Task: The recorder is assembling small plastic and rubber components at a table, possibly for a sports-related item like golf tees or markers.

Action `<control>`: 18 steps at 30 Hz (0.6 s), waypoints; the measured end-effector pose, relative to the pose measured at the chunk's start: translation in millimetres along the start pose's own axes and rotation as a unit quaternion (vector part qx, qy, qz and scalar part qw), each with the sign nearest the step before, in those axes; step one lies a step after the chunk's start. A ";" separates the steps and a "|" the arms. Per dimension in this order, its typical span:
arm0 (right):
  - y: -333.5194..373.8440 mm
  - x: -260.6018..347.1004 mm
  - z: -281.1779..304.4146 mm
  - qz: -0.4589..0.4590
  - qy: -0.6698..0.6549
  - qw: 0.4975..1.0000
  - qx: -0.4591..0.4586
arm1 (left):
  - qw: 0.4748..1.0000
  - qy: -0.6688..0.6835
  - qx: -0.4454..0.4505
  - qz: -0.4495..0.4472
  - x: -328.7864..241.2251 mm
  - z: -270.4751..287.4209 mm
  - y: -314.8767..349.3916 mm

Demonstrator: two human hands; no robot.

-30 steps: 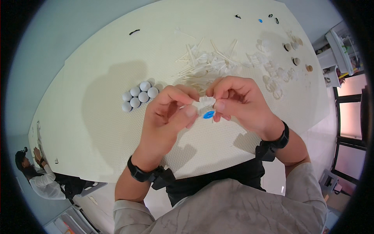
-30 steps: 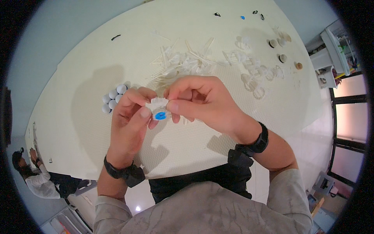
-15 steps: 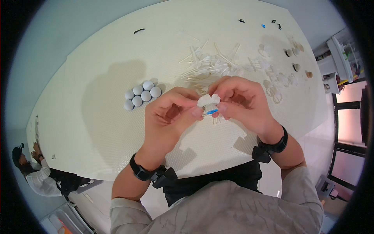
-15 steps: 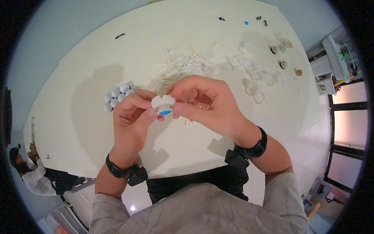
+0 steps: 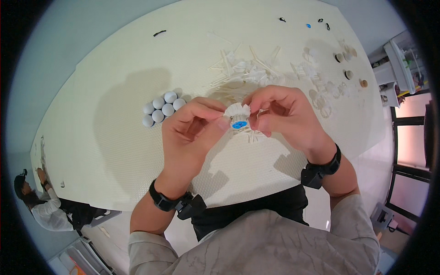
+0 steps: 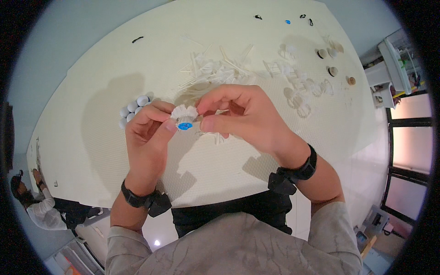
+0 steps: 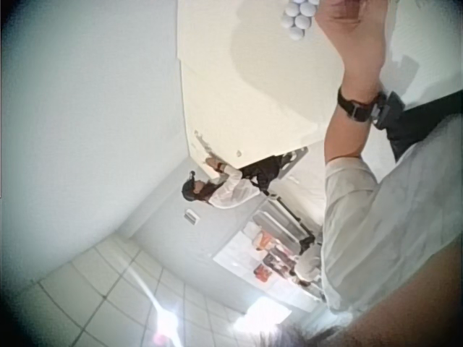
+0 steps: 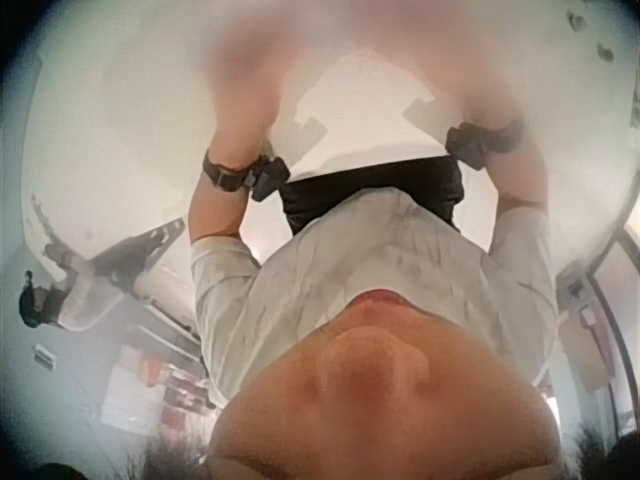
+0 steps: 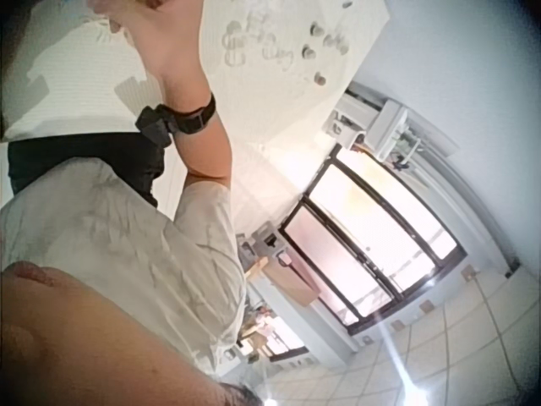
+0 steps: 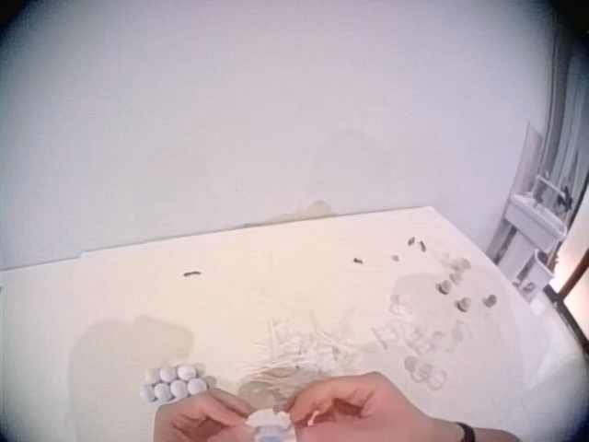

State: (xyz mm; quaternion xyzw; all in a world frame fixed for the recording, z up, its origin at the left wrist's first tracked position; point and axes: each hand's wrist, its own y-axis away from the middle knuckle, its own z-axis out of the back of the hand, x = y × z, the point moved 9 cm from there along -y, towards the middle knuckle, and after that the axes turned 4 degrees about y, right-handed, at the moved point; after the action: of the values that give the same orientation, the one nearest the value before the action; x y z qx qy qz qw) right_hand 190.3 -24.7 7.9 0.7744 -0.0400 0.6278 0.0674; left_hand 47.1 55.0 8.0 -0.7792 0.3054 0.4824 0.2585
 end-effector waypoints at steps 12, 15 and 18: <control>-2.8 -5.2 -4.8 0.011 -0.104 0.994 0.024 | 0.999 0.025 0.019 0.019 0.0 -6.2 2.9; -0.4 -7.1 -3.4 -0.016 -0.116 0.993 0.020 | 0.999 0.026 0.028 0.025 0.8 -6.8 3.9; 0.5 -7.3 -5.7 -0.008 -0.131 0.991 0.037 | 0.998 0.030 0.041 0.033 0.6 -9.6 4.8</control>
State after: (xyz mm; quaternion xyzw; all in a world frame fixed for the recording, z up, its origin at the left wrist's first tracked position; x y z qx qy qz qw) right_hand 183.2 -24.5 1.9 0.8523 -0.0194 0.5213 0.0380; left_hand 49.5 44.9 10.8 -0.7714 0.3582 0.4542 0.2652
